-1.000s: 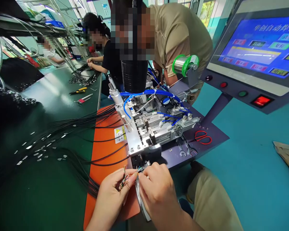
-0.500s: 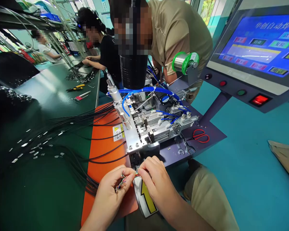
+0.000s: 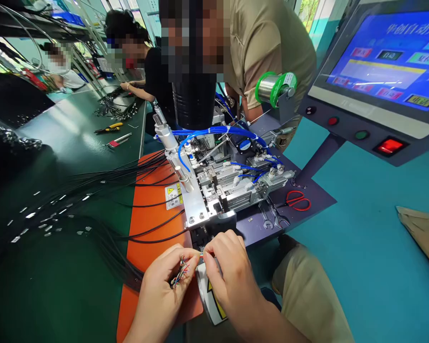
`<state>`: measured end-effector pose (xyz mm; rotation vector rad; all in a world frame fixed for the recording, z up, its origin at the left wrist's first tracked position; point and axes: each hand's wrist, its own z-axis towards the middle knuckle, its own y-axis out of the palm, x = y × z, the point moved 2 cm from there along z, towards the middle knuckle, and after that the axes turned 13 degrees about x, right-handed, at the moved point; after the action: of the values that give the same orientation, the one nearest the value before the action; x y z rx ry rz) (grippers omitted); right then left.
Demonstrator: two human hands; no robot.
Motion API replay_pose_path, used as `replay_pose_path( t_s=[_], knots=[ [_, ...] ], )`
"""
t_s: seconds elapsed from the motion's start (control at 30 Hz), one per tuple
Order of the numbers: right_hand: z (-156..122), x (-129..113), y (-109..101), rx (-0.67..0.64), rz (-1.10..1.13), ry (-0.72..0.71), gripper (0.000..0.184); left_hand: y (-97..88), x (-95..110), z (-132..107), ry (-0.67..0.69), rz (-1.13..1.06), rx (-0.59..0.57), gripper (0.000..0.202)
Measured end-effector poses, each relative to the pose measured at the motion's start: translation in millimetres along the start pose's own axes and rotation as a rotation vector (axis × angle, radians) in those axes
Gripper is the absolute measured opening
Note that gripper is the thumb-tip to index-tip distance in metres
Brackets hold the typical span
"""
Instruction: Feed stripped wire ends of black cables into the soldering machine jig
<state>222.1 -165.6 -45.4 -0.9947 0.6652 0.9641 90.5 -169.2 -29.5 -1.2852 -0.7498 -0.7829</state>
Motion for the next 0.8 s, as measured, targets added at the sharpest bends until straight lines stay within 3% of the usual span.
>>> replay_pose_path(
  t_s=[0.3, 0.57, 0.7, 0.8],
  knots=[
    [0, 7, 6, 0.023, 0.063, 0.056, 0.022, 3.1, -3, 4, 0.065, -0.007, 0.019, 0.013],
    [7, 56, 5, 0.039, 0.014, -0.107, 0.019, -3.9, -27, 12, 0.198, 0.206, -0.099, 0.013],
    [1, 74, 15, 0.052, 0.023, -0.148, 0.017, -1.3, -34, 13, 0.172, 0.247, -0.139, 0.023],
    [-3, 79, 20, 0.060, 0.030, -0.151, 0.016, -2.2, -34, 15, 0.161, 0.237, -0.171, 0.017]
  ],
)
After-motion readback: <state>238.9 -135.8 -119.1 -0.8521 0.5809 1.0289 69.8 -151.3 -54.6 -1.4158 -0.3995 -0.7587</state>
